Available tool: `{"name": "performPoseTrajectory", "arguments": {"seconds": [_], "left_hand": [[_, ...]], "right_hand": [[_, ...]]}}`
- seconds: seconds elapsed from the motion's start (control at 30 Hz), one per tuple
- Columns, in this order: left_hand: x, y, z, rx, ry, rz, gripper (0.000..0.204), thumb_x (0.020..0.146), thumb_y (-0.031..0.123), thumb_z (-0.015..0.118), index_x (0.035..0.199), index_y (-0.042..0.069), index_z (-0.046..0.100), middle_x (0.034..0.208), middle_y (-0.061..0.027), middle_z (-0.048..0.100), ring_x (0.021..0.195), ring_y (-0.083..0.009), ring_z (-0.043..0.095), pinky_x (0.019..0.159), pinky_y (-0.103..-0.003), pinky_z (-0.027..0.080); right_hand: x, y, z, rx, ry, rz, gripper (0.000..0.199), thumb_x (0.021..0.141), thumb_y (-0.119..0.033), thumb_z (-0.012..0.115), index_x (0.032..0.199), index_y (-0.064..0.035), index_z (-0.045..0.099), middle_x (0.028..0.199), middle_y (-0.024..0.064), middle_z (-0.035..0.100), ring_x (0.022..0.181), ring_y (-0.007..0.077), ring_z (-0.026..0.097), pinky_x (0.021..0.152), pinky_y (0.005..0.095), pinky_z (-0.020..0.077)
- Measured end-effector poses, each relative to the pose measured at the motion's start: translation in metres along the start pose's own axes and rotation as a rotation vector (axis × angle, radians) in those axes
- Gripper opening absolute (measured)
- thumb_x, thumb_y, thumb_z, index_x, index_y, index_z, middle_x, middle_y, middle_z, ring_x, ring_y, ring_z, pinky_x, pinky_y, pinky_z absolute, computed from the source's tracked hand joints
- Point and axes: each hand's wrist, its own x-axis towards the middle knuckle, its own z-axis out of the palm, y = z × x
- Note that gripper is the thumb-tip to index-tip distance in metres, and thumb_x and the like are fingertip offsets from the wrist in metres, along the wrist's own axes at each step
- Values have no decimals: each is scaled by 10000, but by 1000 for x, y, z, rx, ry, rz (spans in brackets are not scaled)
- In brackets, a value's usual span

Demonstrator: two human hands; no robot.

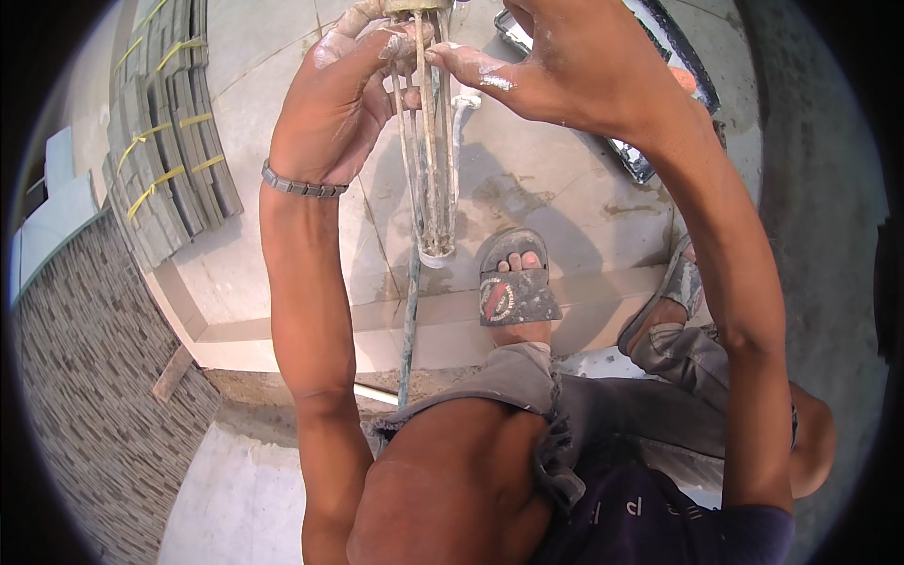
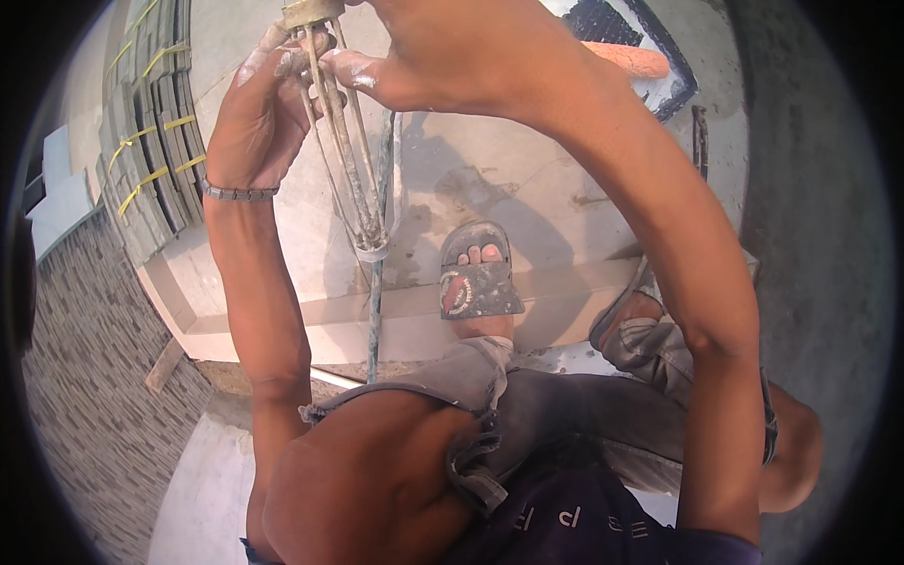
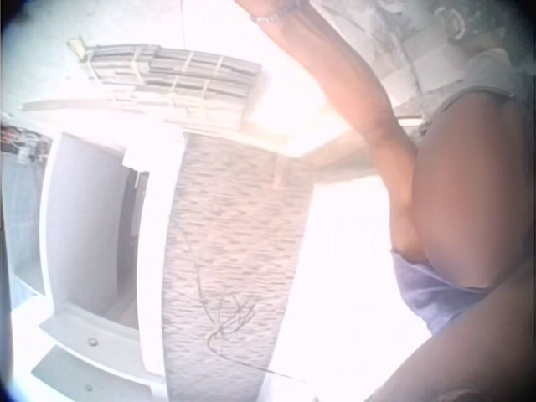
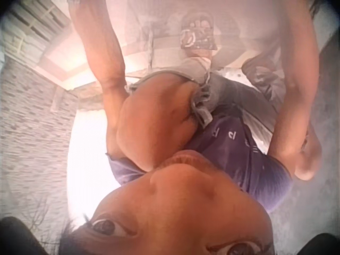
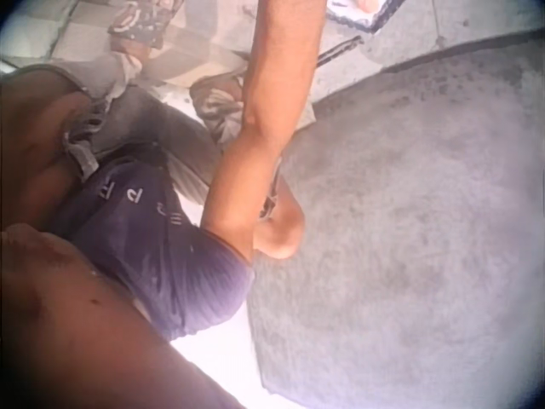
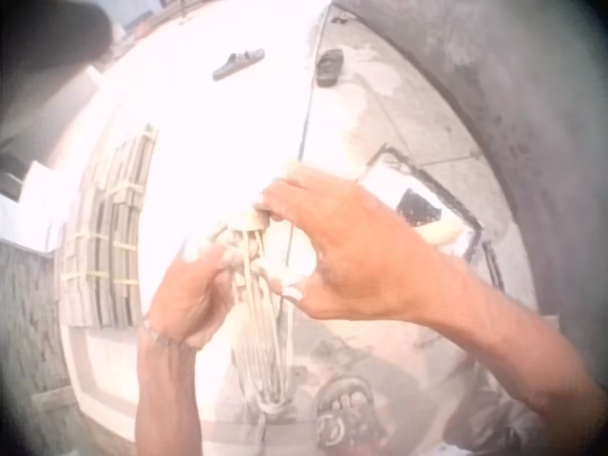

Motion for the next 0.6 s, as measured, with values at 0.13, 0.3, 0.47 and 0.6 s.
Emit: {"name": "performPoseTrajectory", "arguments": {"seconds": [0.13,0.3,0.47,0.6], "left_hand": [[-3,4,1,-35,-49,-39,550,1018,235,597,1479,-7,420,1297,-94,606,1157,-196,619,935,-401,561],[-6,5,5,-57,-79,-40,584,993,195,605,1490,-25,393,1255,-116,605,1191,-235,605,965,-426,550],[-7,-12,-16,-110,-178,29,678,964,269,641,1502,-41,370,1297,-143,587,1226,-264,593,995,-449,528],[-7,-20,-8,-124,-158,59,775,922,360,679,1498,-54,368,1340,-190,568,1241,-296,586,1011,-472,512]], "right_hand": [[-2,13,10,41,2,22,240,809,-15,709,1031,27,628,925,178,655,889,319,638,781,394,522],[-1,2,0,107,-27,38,235,807,17,688,1037,34,646,956,188,677,927,338,652,817,415,532],[1,6,8,74,-79,85,224,815,11,688,1035,43,656,966,185,682,920,328,659,837,419,539],[-1,-3,4,32,-170,111,228,829,-2,684,1051,40,658,982,187,682,938,323,661,858,419,542]]}}
